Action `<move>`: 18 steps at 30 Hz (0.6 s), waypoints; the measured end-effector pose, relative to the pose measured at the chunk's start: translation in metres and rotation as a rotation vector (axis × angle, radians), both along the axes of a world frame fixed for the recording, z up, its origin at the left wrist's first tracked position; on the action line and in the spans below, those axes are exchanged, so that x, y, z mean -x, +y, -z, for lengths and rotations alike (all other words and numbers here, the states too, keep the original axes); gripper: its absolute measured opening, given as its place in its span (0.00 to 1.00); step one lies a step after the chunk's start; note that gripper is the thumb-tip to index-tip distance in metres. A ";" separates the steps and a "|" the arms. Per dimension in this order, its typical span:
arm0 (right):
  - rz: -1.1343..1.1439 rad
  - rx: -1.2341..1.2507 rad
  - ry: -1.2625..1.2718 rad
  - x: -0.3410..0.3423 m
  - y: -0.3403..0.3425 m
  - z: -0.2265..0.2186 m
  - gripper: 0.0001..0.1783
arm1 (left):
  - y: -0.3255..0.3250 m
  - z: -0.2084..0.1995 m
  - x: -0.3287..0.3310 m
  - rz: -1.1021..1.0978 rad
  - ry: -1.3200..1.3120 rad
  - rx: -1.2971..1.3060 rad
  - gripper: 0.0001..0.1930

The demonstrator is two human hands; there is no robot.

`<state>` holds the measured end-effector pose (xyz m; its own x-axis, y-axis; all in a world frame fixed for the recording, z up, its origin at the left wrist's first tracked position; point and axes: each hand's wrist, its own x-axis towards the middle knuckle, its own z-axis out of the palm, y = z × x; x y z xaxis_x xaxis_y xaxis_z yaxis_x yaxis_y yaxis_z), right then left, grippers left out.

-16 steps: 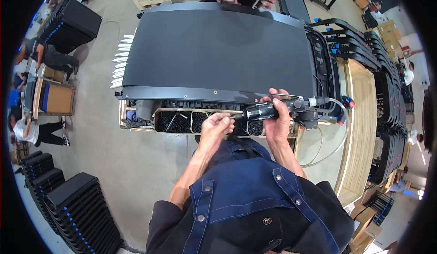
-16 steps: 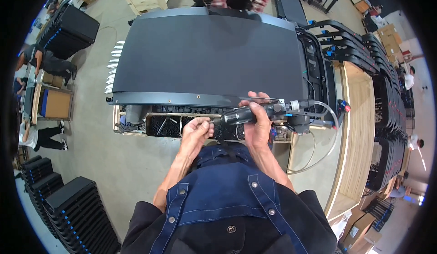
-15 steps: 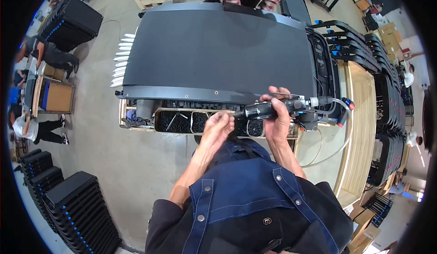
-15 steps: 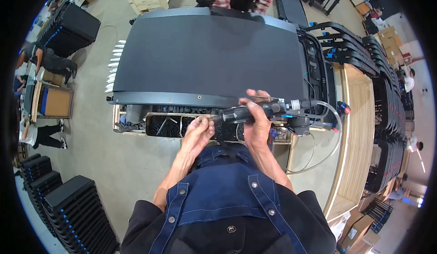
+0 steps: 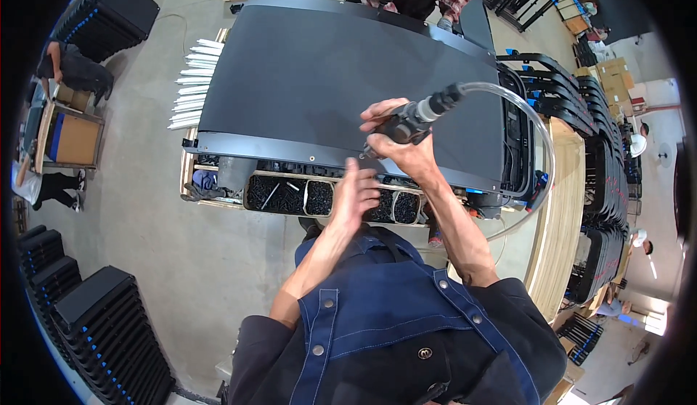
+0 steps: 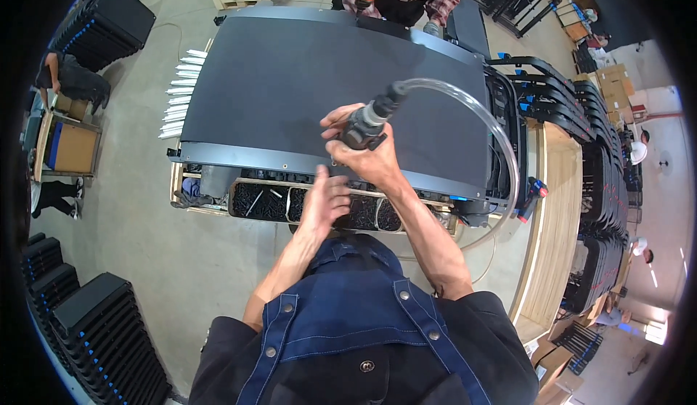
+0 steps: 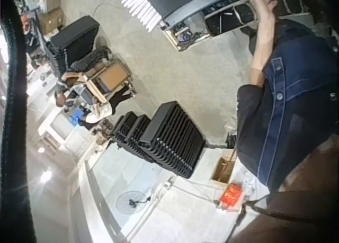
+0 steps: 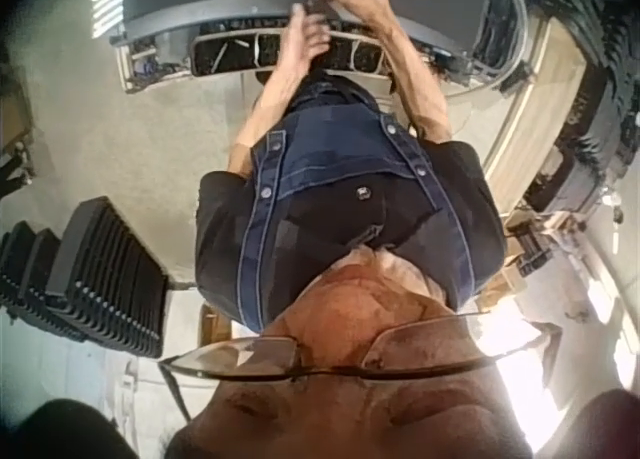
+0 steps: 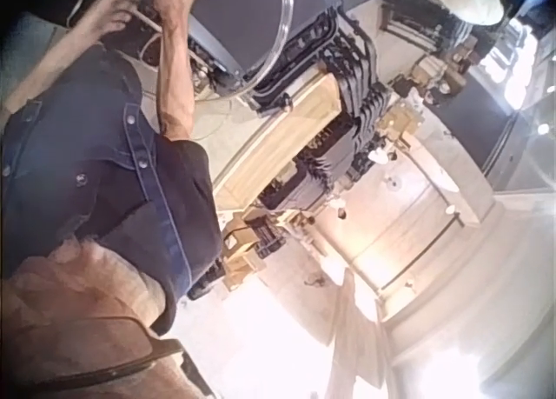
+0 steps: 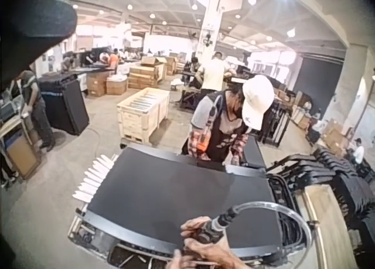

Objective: Assembling the motor cover and internal components of a treadmill using power tools on a factory floor.

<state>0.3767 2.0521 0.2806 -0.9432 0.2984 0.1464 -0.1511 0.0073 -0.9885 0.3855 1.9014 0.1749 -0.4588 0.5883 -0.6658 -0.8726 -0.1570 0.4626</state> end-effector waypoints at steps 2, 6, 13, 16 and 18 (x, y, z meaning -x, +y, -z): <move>-0.147 -0.068 -0.020 0.012 0.000 -0.009 0.19 | -0.022 0.015 0.018 -0.235 0.206 0.316 0.39; -0.203 -0.147 -0.147 0.021 -0.004 0.002 0.23 | -0.033 0.037 0.070 -0.539 0.315 0.199 0.28; -0.066 -0.205 -0.005 -0.005 -0.028 0.023 0.32 | -0.037 0.046 0.070 -0.529 0.352 0.150 0.29; 0.123 -0.131 -0.035 -0.018 -0.034 0.030 0.36 | -0.061 0.074 0.069 -0.299 0.529 0.245 0.33; 0.259 -0.197 -0.244 -0.052 -0.036 0.046 0.29 | -0.085 0.090 0.064 -0.110 0.714 0.270 0.29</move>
